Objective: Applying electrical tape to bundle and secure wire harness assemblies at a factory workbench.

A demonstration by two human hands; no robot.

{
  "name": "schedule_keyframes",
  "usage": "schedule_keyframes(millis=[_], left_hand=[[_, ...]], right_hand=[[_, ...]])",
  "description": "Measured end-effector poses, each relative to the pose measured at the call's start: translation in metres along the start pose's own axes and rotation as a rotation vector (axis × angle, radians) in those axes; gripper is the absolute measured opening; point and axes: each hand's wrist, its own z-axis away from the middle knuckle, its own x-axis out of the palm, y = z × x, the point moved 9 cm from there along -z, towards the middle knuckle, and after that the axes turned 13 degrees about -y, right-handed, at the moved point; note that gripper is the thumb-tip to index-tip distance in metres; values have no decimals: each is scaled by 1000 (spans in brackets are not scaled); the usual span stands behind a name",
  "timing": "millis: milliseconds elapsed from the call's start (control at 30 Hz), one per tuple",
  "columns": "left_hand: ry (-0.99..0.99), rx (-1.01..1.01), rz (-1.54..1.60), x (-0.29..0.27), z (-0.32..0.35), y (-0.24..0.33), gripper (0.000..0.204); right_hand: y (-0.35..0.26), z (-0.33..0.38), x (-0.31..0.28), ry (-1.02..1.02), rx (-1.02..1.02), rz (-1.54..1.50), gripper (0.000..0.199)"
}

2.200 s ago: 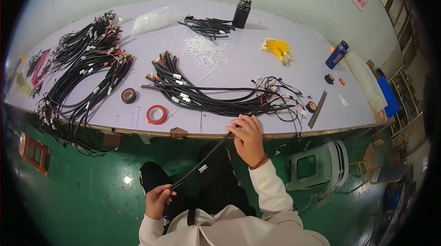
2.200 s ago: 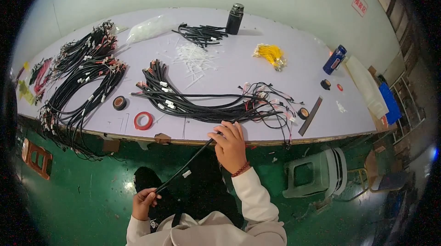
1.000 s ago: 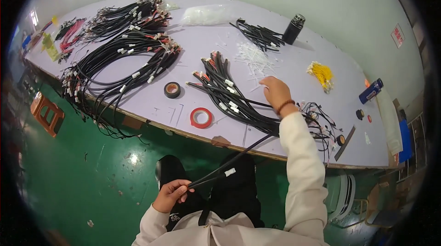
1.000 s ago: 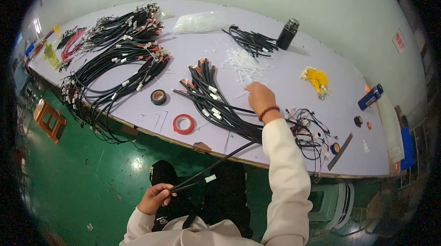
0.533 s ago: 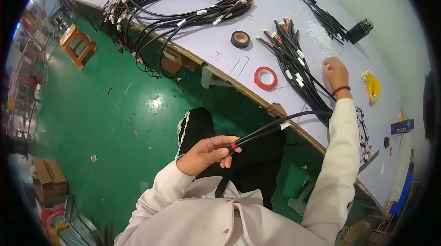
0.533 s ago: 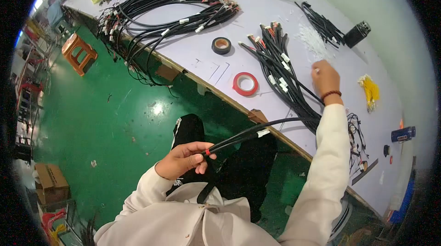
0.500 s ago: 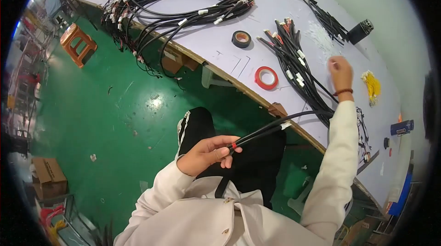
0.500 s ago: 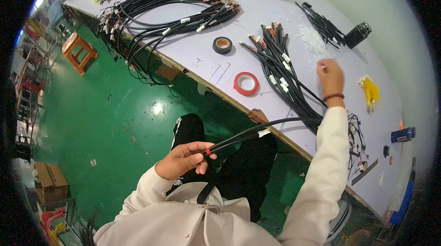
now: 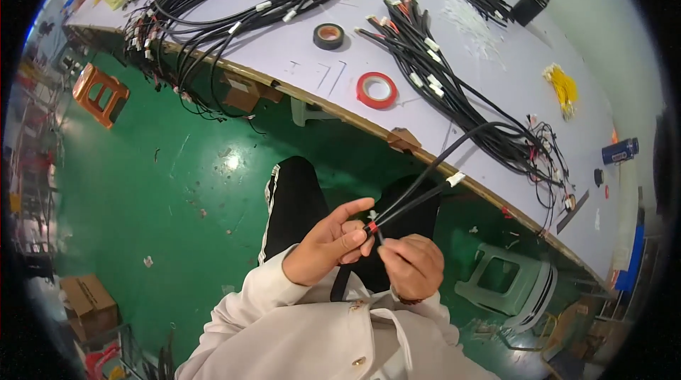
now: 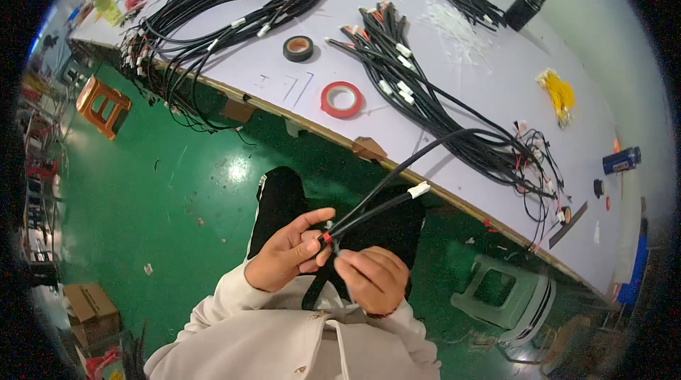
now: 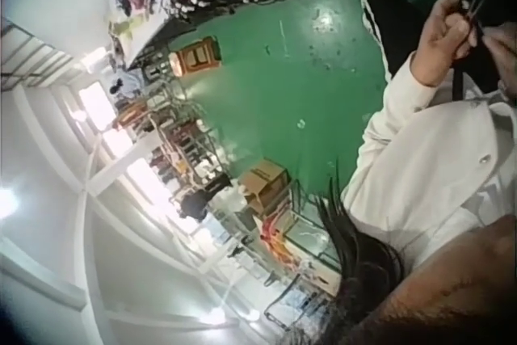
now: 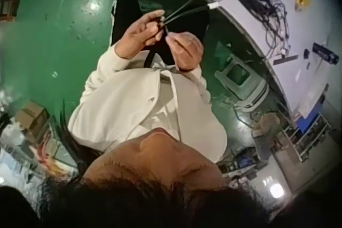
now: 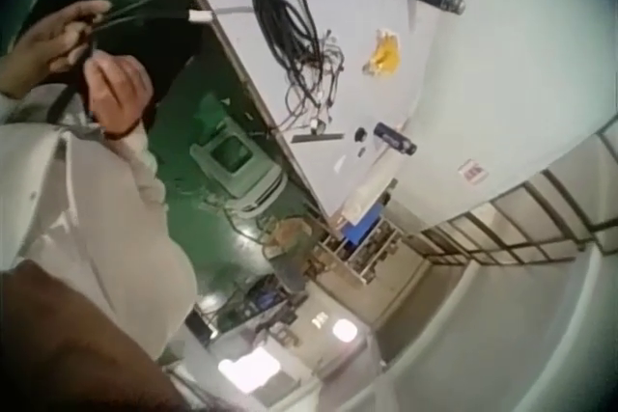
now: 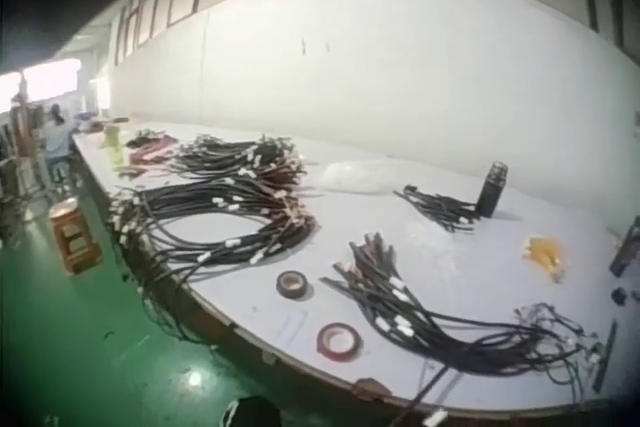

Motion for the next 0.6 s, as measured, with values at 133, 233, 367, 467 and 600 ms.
schedule_keyframes(millis=[133, 233, 367, 467, 600], left_hand=[[-46, -103, 200, 6, 2, -15, 49], [-70, -194, 191, 11, 5, -25, 37], [-82, -88, 138, 15, 6, -15, 34], [-2, -83, -129, 8, 10, -6, 33], [50, -100, -253, 4, 13, 0, 33]], right_hand=[[-10, -10, -4, -66, -132, 94, 24], [-10, -8, -4, -137, -181, 119, 24], [-5, -5, -4, -179, -181, 58, 25], [-5, -7, -3, -182, -170, 33, 25], [-3, -12, -1, -153, -108, -33, 23]])
